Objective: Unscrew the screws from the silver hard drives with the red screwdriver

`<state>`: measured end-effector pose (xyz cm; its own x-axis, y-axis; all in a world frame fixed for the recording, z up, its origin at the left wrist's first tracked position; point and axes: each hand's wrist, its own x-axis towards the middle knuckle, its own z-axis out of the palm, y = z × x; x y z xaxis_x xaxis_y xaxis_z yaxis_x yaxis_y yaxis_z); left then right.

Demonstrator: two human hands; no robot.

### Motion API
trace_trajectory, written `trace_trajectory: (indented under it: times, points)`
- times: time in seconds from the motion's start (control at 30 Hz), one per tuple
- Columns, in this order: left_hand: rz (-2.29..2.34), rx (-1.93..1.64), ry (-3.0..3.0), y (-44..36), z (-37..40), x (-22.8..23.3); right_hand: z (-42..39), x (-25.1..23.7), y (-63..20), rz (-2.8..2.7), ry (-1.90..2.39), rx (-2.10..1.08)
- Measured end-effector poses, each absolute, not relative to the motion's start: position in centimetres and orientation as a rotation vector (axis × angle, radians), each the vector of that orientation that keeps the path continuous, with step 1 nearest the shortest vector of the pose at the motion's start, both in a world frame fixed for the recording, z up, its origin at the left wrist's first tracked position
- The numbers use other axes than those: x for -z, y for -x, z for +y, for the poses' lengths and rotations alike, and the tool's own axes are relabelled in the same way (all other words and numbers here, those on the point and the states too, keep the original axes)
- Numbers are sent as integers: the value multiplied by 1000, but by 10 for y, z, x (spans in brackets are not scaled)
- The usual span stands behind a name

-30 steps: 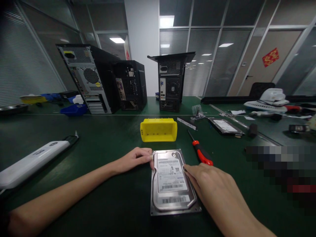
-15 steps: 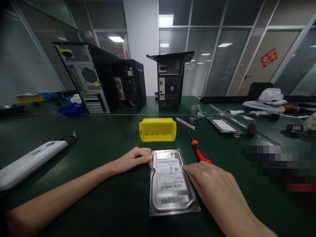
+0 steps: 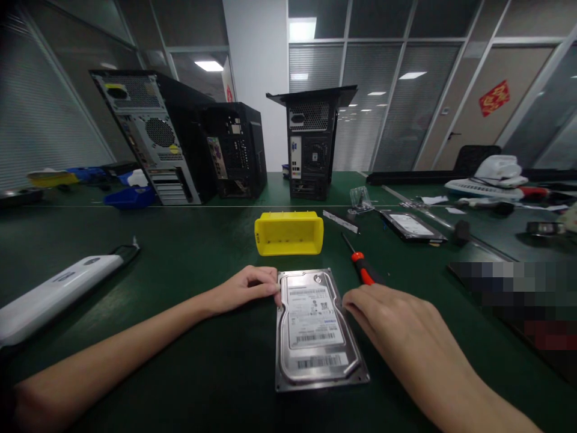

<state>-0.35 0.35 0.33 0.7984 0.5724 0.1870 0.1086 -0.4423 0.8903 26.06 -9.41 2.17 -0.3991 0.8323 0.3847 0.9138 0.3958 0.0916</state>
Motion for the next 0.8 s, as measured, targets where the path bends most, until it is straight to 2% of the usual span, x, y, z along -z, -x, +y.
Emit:
trace_trajectory:
  times: [0.13, 0.4, 0.8]
  points:
    - [554, -573, -1992, 3, 3, -5, -90, -21, -266, -2439, 1466, 480]
    - [594, -560, -2015, 2, 2, -5, -88, -27, -265, -2503, 1514, 268]
    - [594, -558, -2022, 2, 2, -5, -86, -24, -263, -2513, 1451, 273]
